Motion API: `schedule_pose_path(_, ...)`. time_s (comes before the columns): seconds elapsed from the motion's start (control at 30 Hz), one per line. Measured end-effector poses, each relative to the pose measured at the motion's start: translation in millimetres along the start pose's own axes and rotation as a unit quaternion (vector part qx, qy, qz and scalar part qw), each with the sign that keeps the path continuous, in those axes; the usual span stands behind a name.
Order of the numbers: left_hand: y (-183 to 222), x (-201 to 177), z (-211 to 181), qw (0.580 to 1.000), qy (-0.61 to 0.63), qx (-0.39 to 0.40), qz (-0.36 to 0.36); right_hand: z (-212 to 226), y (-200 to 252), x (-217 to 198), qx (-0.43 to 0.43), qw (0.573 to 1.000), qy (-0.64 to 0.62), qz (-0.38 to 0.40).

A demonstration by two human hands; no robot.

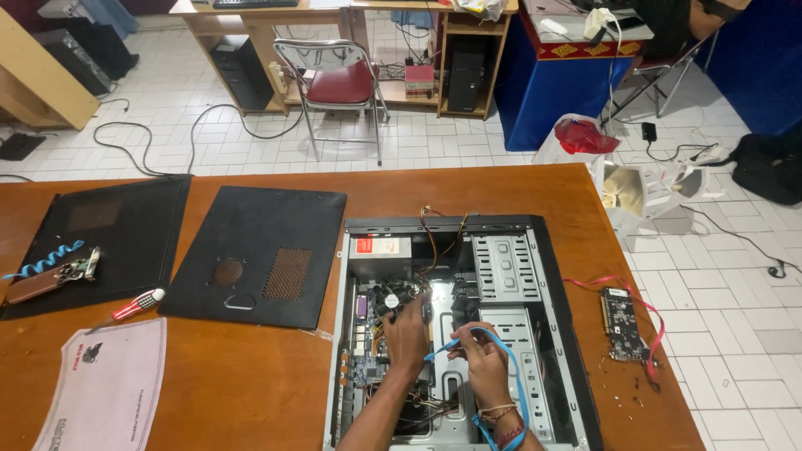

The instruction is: Routing and connecting internal power and data cables to the motherboard and components inside a PC case.

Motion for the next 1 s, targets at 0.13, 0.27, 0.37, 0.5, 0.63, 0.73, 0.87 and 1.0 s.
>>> schedule_pose_path(0.13, 1, -6, 1, 0.999, 0.01, 0.013, -0.039, -2, 0, -1, 0.026, 1.0, -0.015, -0.007)
schedule_pose_path(0.27, 7, -13, -3, 0.993, -0.002, 0.119, 0.01, -1, 1, 0, 0.026, 1.0, -0.004, 0.0)
schedule_pose_path(0.37, 14, -25, -11, 0.988, -0.034, 0.135, 0.062, -1, 3, 1, 0.021, 1.0, -0.001, 0.001)
schedule_pose_path(0.5, 9, -13, -9, 0.994, 0.034, 0.028, 0.096, -2, 1, -2, 0.044, 0.999, 0.021, 0.006)
schedule_pose_path(0.63, 2, 14, 5, 0.991, -0.112, -0.005, 0.074, 0, 2, -2, 0.026, 0.999, 0.035, -0.005)
schedule_pose_path(0.73, 7, 19, 7, 0.951, -0.295, 0.013, 0.095, 0, 2, 0, 0.024, 0.999, 0.035, -0.009)
schedule_pose_path(0.87, 16, 7, -4, 0.945, -0.291, 0.04, 0.141, -8, -2, -5, 0.03, 0.999, 0.02, -0.022)
schedule_pose_path(1.0, 17, 5, 7, 0.953, -0.275, 0.04, 0.124, -5, -3, -2, 0.055, 0.998, 0.028, -0.009)
Point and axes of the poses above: each hand's wrist, its own y-axis away from the middle knuckle, its own x-axis out of the palm, z = x × y, the point moved 4 cm from there along -y, towards the middle knuckle, and after that the axes turned 15 degrees about z, right-handed, at the moved point
